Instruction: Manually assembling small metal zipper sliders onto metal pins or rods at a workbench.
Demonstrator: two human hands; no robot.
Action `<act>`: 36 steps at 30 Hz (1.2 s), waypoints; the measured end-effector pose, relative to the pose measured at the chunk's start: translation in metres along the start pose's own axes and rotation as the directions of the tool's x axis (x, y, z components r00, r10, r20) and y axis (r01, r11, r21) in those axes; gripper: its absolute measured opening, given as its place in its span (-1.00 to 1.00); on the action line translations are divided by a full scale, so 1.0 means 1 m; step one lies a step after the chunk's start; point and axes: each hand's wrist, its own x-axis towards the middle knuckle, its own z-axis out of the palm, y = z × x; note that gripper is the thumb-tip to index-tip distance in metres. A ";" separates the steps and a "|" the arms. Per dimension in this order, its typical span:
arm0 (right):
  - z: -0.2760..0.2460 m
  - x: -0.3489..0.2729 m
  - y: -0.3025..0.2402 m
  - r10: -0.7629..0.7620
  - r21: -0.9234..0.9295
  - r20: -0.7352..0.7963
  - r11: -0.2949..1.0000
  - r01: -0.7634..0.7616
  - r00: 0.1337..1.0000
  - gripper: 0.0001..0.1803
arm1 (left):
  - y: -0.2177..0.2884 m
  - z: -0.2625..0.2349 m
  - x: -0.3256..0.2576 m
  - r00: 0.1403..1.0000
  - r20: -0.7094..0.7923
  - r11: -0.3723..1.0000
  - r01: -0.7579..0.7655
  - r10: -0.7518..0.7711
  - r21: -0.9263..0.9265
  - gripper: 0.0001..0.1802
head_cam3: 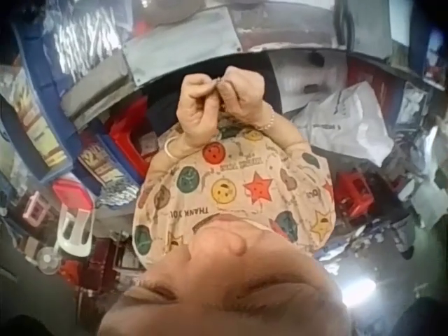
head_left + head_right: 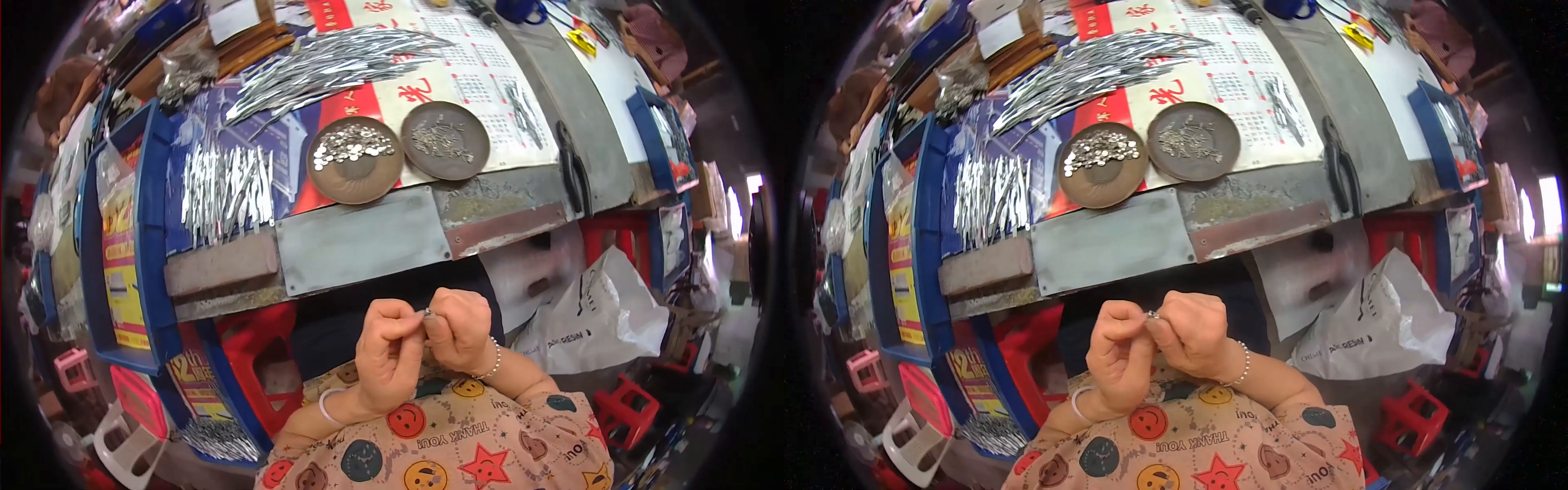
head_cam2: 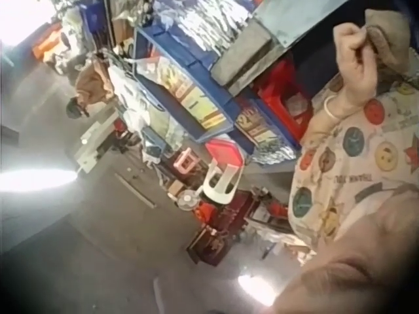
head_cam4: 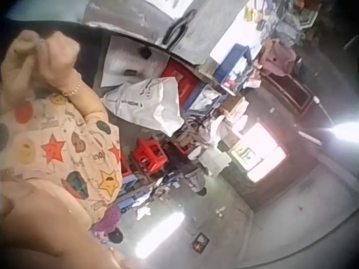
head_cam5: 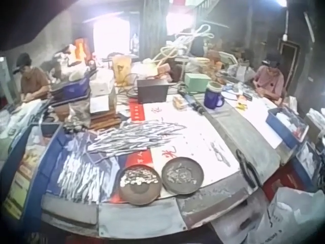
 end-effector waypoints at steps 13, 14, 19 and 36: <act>-0.004 -0.010 0.002 0.359 0.454 0.190 0.793 -0.406 0.914 -0.87 | 0.003 -0.015 0.015 0.986 0.092 0.941 -0.160 0.139 0.296 -0.75; -0.006 -0.008 0.002 0.358 0.444 0.185 0.800 -0.403 0.915 -0.87 | 0.003 -0.014 0.017 0.985 0.094 0.944 -0.167 0.146 0.285 -0.75; -0.049 0.048 0.002 0.495 0.322 -0.187 0.847 -0.423 0.849 -0.92 | -0.002 -0.020 0.023 0.996 0.061 0.976 -0.071 0.059 0.205 -0.58; -0.055 0.190 0.097 0.026 -0.700 0.215 0.701 0.136 0.976 -0.83 | 0.000 -0.038 0.022 0.986 0.131 0.994 0.103 -0.107 0.036 -0.68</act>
